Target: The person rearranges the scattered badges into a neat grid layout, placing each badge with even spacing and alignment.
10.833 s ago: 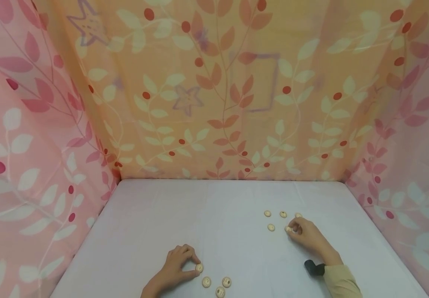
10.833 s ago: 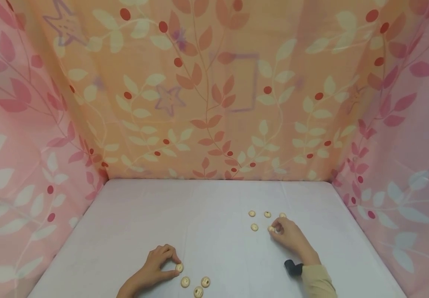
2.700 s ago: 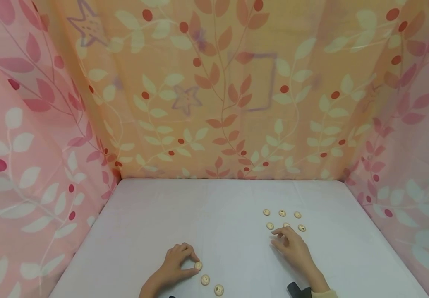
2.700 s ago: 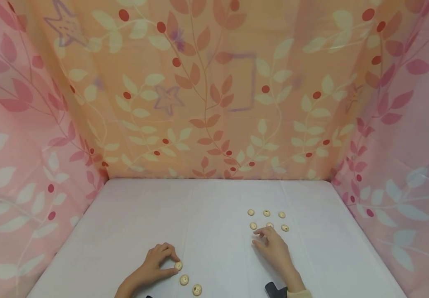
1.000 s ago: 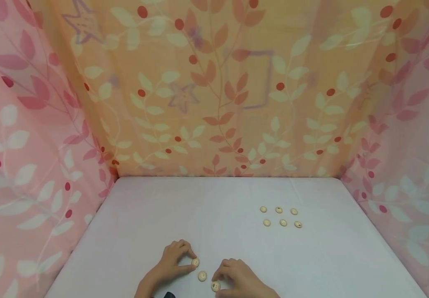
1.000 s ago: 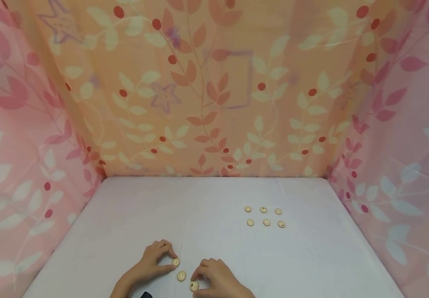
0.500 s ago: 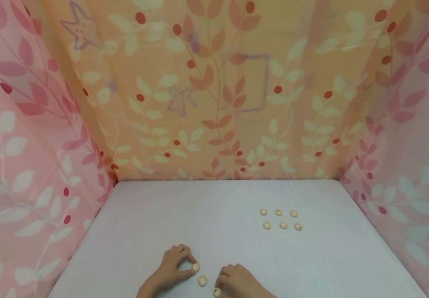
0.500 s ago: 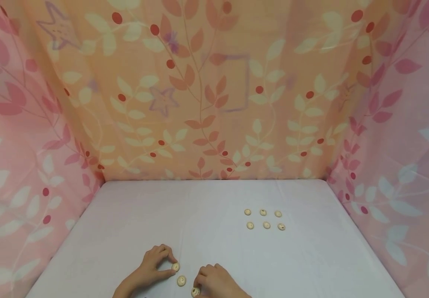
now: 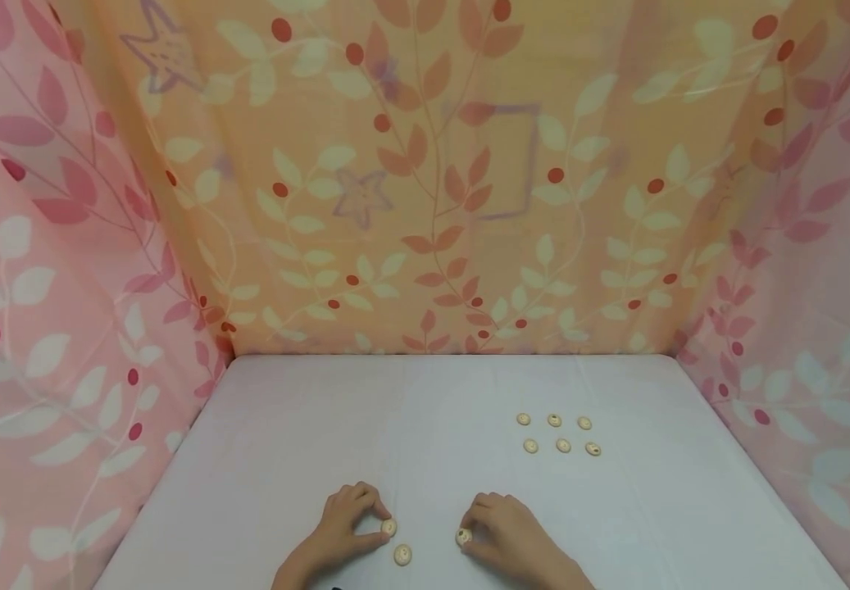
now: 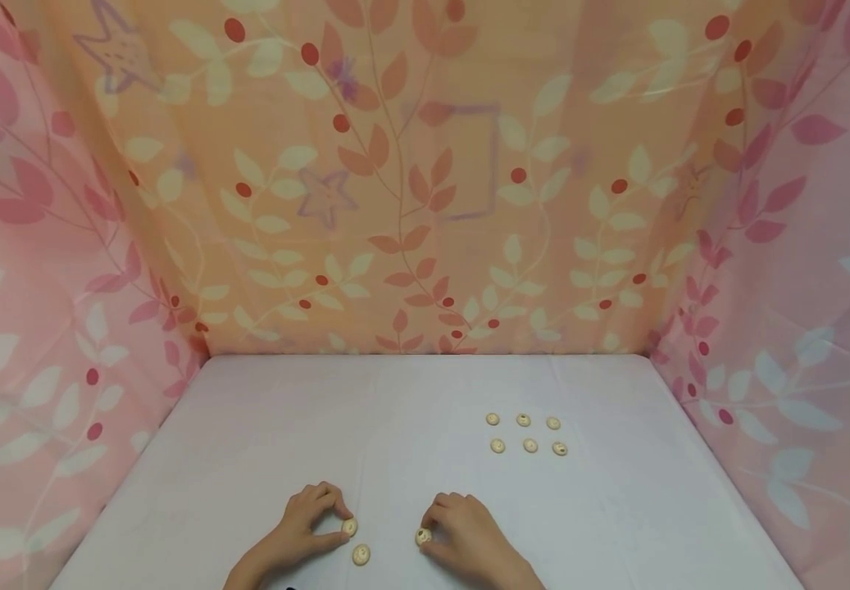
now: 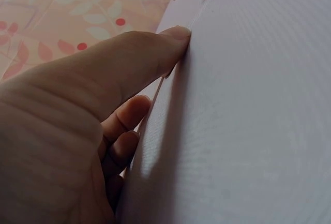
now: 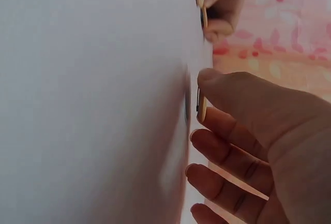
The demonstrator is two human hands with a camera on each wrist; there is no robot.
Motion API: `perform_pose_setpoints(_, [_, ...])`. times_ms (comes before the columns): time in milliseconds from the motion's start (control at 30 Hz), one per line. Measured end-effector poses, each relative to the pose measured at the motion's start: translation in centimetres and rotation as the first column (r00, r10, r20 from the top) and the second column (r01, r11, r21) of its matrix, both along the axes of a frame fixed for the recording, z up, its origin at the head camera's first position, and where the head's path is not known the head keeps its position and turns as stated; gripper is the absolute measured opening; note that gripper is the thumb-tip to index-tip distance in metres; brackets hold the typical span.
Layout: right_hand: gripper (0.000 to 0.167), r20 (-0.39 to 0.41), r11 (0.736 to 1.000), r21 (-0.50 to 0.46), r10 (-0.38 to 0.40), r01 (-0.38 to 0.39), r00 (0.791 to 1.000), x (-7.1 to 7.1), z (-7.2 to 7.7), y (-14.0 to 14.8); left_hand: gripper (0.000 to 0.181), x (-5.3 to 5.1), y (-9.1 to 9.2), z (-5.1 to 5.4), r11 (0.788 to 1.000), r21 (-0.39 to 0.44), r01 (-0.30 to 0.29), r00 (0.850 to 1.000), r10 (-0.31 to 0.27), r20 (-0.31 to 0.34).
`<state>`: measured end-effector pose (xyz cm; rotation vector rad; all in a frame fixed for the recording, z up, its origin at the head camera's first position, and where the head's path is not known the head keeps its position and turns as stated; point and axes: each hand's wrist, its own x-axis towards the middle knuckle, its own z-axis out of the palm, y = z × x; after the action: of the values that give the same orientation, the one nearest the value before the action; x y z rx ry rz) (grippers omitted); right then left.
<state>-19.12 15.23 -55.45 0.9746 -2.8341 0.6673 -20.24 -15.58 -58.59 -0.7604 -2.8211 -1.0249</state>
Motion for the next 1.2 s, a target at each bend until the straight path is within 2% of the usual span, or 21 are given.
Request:
perform_pose_setpoints(167, [0.013,-0.01,0.994,-0.034,-0.103,0.103,0.995,-0.9,0.1,1.5,0.019,0.1,0.0,0.2,1.0,0.009,0.006,1.0,-0.006,0.004])
perform_pose_setpoints(300, [0.014,-0.004,0.981,-0.039,-0.192,0.192,0.981,-1.2,0.2,2.6,0.02,0.1,0.0,0.3,1.0,0.011,0.004,1.0,-0.004,0.025])
perform_pose_setpoints(400, [0.015,-0.006,0.961,-0.018,-0.276,0.276,0.961,-1.5,0.3,3.5,0.02,0.2,0.0,0.4,1.0,0.013,0.003,0.999,-0.003,0.033])
perform_pose_setpoints(533, [0.016,-0.017,0.921,0.002,-0.391,0.391,0.92,-1.9,0.3,4.7,0.019,0.2,0.0,0.5,1.0,0.015,0.001,1.0,-0.001,0.025])
perform_pose_setpoints(667, [0.016,0.001,0.886,0.004,-0.464,0.464,0.886,-2.3,0.4,5.8,0.02,0.3,0.1,0.6,1.0,0.013,0.001,1.0,-0.002,0.009])
perform_pose_setpoints(1000, [0.018,0.083,0.865,0.004,-0.501,0.502,0.862,-3.2,0.5,7.2,0.019,0.3,0.1,0.7,1.0,0.018,0.003,1.0,-0.003,0.009])
perform_pose_setpoints(1200, [0.02,0.075,0.859,0.024,-0.512,0.511,0.856,-3.4,0.3,7.6,0.019,0.3,0.0,0.6,1.0,0.022,0.004,1.0,-0.004,0.012])
